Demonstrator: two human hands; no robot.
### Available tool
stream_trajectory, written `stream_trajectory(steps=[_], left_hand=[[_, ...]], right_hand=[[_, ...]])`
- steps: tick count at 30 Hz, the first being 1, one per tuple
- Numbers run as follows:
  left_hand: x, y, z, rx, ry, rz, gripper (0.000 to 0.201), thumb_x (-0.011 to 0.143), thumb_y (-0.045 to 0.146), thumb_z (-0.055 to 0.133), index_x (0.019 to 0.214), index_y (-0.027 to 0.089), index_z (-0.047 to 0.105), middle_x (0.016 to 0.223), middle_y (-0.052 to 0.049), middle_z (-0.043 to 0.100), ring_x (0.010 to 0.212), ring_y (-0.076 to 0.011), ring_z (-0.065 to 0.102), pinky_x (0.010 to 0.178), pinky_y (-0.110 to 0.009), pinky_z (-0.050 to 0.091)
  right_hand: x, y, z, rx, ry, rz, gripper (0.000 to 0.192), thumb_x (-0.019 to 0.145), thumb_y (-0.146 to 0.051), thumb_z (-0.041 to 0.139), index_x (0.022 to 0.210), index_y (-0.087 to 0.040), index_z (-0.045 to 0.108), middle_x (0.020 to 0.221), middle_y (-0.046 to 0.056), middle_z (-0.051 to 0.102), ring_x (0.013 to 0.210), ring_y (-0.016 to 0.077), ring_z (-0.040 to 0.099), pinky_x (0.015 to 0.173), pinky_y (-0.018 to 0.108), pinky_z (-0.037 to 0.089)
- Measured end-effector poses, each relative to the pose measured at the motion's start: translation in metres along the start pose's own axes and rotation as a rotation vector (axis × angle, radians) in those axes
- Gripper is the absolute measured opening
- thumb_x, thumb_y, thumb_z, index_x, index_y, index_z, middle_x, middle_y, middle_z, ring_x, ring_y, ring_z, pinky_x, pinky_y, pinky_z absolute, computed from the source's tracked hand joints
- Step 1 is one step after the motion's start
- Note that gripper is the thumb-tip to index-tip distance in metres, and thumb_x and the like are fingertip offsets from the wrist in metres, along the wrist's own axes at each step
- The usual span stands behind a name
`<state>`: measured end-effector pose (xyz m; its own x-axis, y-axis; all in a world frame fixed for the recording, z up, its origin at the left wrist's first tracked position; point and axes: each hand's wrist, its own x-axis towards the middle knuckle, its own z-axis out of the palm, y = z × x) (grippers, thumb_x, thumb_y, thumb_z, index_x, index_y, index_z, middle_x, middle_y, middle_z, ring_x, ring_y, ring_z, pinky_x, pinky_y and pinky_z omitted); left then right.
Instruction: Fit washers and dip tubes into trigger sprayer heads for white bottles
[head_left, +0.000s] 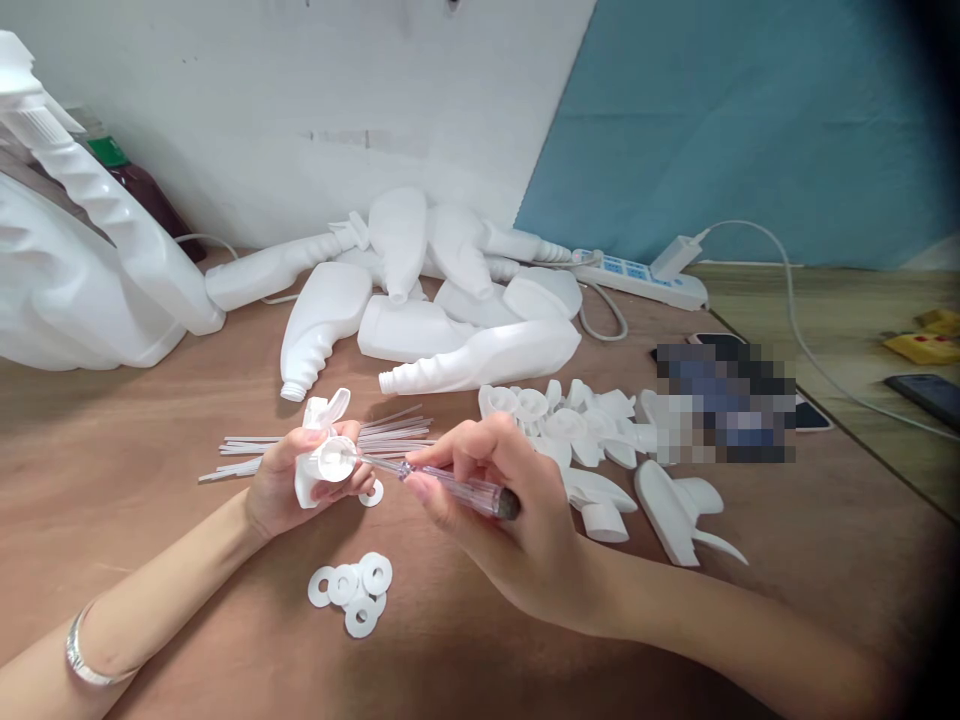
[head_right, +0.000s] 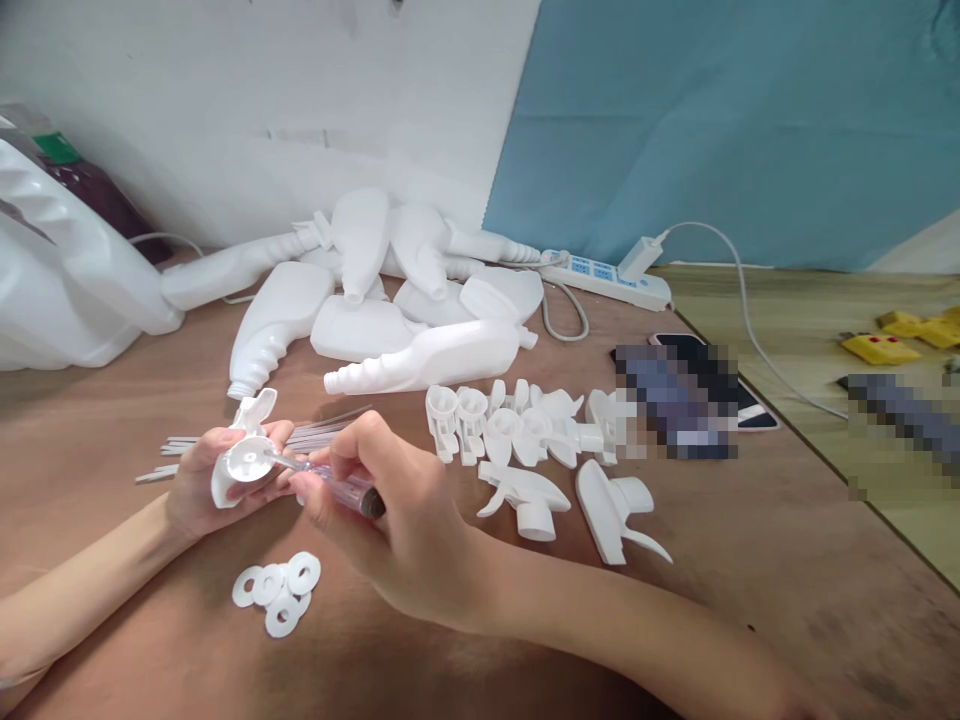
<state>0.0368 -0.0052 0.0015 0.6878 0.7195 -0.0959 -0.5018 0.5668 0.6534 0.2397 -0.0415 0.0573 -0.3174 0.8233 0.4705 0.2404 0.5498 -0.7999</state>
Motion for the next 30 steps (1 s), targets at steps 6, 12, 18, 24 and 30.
stream_trajectory(steps=[6,12,18,24,30], left_hand=[[0.0015,0.0025,0.0031,0.017,-0.004,0.03,0.023,0.075,0.035,0.05,0.063,0.015,0.047,0.038,0.005,0.032,0.046,-0.0099,0.03,0.055,-0.022,0.033],[0.0004,0.0022,0.0029,0.03,-0.016,0.022,0.024,0.074,0.035,0.049,0.061,0.016,0.046,0.035,0.005,0.03,0.044,-0.0094,0.027,0.055,-0.022,0.031],[-0.0006,0.0015,0.0001,0.041,0.005,0.004,0.023,0.072,0.036,0.049,0.062,0.016,0.046,0.035,0.005,0.028,0.046,-0.0097,0.025,0.06,-0.024,0.031],[-0.0017,0.0018,0.0003,0.032,0.009,0.019,0.022,0.072,0.035,0.049,0.061,0.016,0.044,0.034,0.006,0.027,0.044,-0.0094,0.025,0.057,-0.024,0.027],[-0.0007,0.0026,0.0038,-0.023,0.065,0.056,0.024,0.071,0.034,0.05,0.058,0.017,0.039,0.034,0.006,0.025,0.045,-0.0097,0.021,0.055,-0.024,0.027]], right_hand=[[-0.005,-0.0007,0.0031,0.016,-0.035,-0.046,0.021,0.081,-0.014,0.054,0.077,-0.022,0.035,0.081,0.0,0.06,0.058,0.0081,0.052,0.05,0.021,0.041],[-0.0017,0.0003,0.0018,0.066,-0.021,0.049,0.02,0.08,-0.016,0.055,0.076,-0.022,0.037,0.084,0.001,0.061,0.057,0.008,0.052,0.049,0.022,0.043],[0.0041,-0.0014,-0.0003,0.243,-0.044,0.195,0.022,0.082,-0.017,0.054,0.075,-0.022,0.034,0.083,0.001,0.061,0.073,0.0112,0.061,0.058,0.022,0.047],[0.0024,-0.0011,0.0018,0.233,-0.03,0.185,0.022,0.083,-0.018,0.054,0.075,-0.021,0.034,0.084,0.002,0.061,0.078,0.0128,0.061,0.062,0.025,0.049],[0.0,-0.0003,0.0063,0.266,0.003,0.183,0.021,0.083,-0.018,0.054,0.076,-0.022,0.035,0.087,0.002,0.061,0.083,0.0138,0.063,0.064,0.025,0.051]])
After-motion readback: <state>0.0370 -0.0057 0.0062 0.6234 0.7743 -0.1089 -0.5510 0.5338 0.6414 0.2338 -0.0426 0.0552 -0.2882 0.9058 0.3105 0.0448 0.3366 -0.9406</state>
